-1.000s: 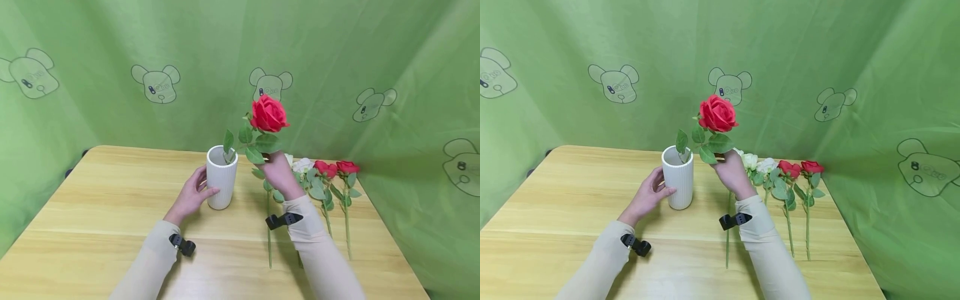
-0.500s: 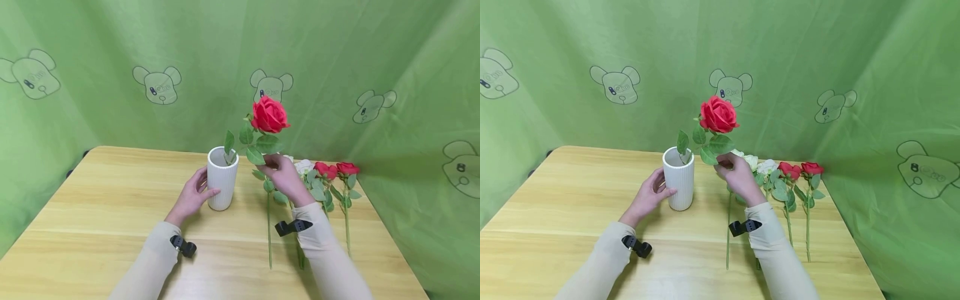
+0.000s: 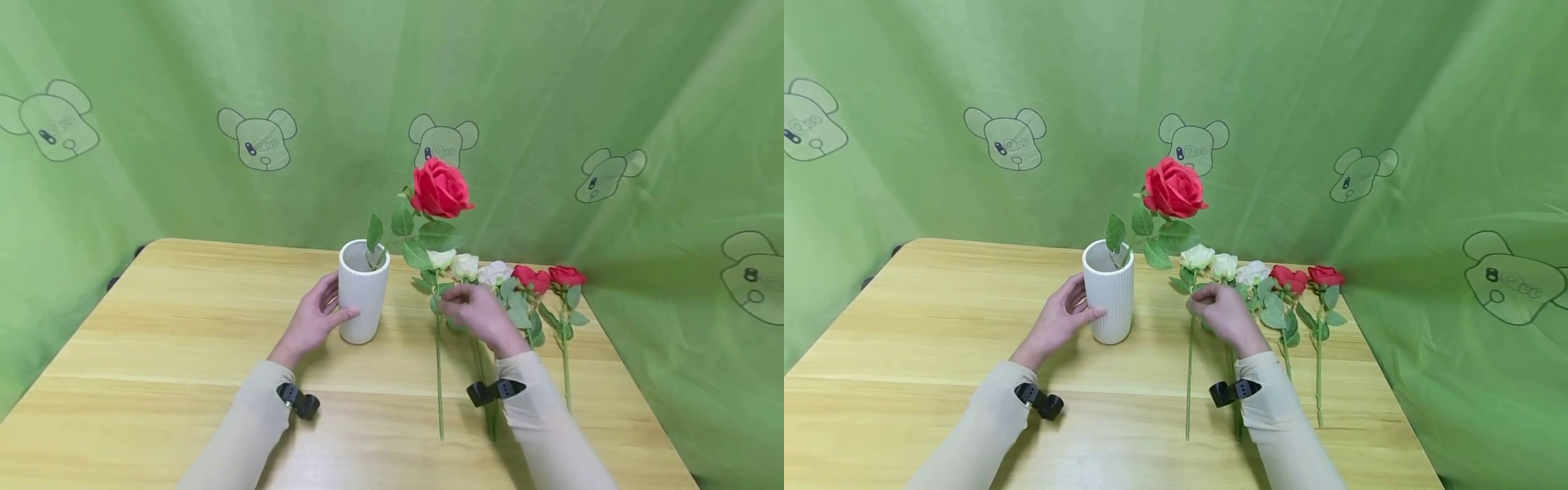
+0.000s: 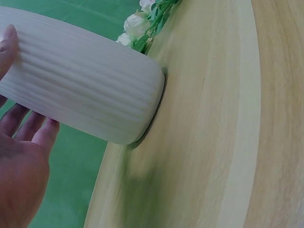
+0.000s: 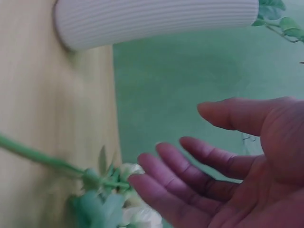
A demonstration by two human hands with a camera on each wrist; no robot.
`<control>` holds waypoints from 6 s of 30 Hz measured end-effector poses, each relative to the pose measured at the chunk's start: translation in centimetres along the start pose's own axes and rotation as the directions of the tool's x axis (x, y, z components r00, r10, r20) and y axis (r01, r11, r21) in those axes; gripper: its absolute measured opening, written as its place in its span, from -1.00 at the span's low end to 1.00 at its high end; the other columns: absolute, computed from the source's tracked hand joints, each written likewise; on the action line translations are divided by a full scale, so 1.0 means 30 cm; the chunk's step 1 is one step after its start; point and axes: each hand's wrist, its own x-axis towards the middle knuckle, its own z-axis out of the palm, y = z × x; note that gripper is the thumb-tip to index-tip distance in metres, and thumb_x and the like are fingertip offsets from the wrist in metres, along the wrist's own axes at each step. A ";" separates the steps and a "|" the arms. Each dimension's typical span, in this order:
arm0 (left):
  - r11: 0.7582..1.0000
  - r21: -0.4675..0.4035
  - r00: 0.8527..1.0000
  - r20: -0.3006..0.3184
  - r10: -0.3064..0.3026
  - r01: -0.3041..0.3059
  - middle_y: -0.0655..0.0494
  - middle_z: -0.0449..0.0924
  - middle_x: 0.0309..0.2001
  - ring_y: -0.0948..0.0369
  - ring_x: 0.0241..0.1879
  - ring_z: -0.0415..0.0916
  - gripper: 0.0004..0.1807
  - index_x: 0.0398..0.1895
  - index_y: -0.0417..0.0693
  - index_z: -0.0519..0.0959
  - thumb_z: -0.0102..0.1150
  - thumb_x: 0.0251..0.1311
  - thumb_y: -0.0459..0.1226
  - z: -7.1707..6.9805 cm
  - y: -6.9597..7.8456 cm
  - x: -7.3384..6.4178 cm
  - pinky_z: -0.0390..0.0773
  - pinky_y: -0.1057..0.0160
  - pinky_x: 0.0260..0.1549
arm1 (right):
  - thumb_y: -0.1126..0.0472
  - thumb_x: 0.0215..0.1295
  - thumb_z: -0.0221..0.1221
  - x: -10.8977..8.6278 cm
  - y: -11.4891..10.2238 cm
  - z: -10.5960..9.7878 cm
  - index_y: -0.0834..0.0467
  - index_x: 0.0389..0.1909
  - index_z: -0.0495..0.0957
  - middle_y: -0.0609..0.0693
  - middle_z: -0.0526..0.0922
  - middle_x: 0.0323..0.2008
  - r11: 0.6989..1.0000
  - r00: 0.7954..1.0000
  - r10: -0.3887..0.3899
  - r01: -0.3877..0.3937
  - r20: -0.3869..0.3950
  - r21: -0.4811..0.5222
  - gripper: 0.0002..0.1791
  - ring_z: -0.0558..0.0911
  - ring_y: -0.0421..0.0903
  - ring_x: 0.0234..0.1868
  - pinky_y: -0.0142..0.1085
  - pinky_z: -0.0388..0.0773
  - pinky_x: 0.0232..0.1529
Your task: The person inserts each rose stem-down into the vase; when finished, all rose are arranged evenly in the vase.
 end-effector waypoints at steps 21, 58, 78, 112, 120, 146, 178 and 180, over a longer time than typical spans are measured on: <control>1.000 0.012 1.000 0.004 0.010 -0.010 -0.18 0.25 0.39 -0.01 0.36 0.21 -0.14 0.46 -0.18 0.18 0.38 0.08 -0.45 0.004 0.017 -0.010 0.27 0.14 0.33 | 0.31 0.30 0.22 0.050 0.154 0.074 0.41 -0.21 0.51 0.29 0.66 -0.41 0.962 0.964 0.266 -0.266 0.006 0.056 -0.79 0.70 0.11 -0.47 -0.11 0.73 -0.39; 1.000 -0.007 1.000 0.006 -0.015 0.015 -0.26 0.23 0.38 -0.06 0.37 0.19 -0.15 0.45 -0.28 0.15 0.35 0.09 -0.50 0.012 0.090 -0.026 0.23 0.10 0.35 | 0.44 0.24 0.12 0.050 0.158 0.072 0.52 -0.16 0.51 0.23 0.59 -0.47 0.958 0.970 0.219 -0.235 0.105 0.168 -0.78 0.64 -0.02 -0.54 -0.16 0.73 -0.41; 1.000 -0.002 1.000 0.007 -0.017 0.017 -0.26 0.22 0.39 -0.05 0.37 0.19 -0.15 0.45 -0.28 0.14 0.34 0.10 -0.49 0.013 0.089 -0.026 0.24 0.11 0.35 | 0.46 0.27 0.13 -0.020 0.041 -0.019 0.51 -0.02 0.41 0.22 0.53 -0.22 0.961 0.997 0.071 -0.069 0.002 0.266 -0.71 0.60 0.01 -0.29 -0.18 0.72 -0.24; 1.000 -0.017 1.000 0.003 0.005 -0.005 -0.22 0.22 0.40 -0.03 0.37 0.19 -0.12 0.47 -0.22 0.14 0.35 0.08 -0.51 0.000 -0.007 0.004 0.24 0.12 0.35 | 0.57 0.17 0.26 -0.128 -0.194 -0.057 0.43 -0.10 0.49 0.19 0.57 -0.26 0.724 0.852 -0.169 0.449 -0.496 0.525 -0.72 0.64 -0.04 -0.29 -0.16 0.71 -0.23; 0.999 -0.008 1.000 -0.004 0.031 -0.031 -0.17 0.27 0.37 0.01 0.35 0.23 -0.14 0.45 -0.18 0.19 0.38 0.08 -0.46 -0.002 -0.012 0.003 0.29 0.17 0.32 | 0.56 0.16 0.26 -0.150 -0.259 -0.066 0.40 -0.12 0.52 0.25 0.60 -0.25 0.662 0.802 -0.196 0.533 -0.564 0.527 -0.74 0.67 0.02 -0.25 -0.16 0.71 -0.23; 1.000 -0.001 1.000 -0.002 0.013 -0.013 -0.21 0.26 0.38 -0.03 0.36 0.21 -0.15 0.45 -0.23 0.17 0.36 0.09 -0.49 0.007 0.034 -0.009 0.27 0.12 0.34 | 0.61 0.11 0.27 -0.104 -0.336 -0.064 0.44 -0.17 0.50 0.27 0.58 -0.23 0.462 0.722 -0.192 0.664 -0.665 0.588 -0.74 0.67 0.03 -0.29 -0.11 0.70 -0.25; 1.000 -0.002 1.000 0.008 -0.010 0.010 -0.26 0.23 0.38 -0.07 0.37 0.19 -0.16 0.45 -0.29 0.15 0.33 0.10 -0.52 0.008 0.063 -0.016 0.23 0.09 0.35 | 0.63 0.09 0.26 -0.076 -0.451 -0.001 0.39 -0.22 0.52 0.26 0.59 -0.26 0.387 0.640 -0.299 0.759 -0.708 0.523 -0.75 0.61 0.03 -0.31 -0.12 0.72 -0.23; 1.000 -0.002 1.000 0.007 -0.010 0.010 -0.25 0.22 0.39 -0.06 0.37 0.19 -0.15 0.45 -0.27 0.15 0.34 0.09 -0.52 0.004 0.037 -0.007 0.23 0.09 0.35 | 0.63 0.11 0.25 -0.069 -0.453 0.013 0.37 -0.22 0.53 0.24 0.59 -0.28 0.420 0.642 -0.328 0.756 -0.692 0.502 -0.76 0.61 0.02 -0.31 -0.14 0.72 -0.23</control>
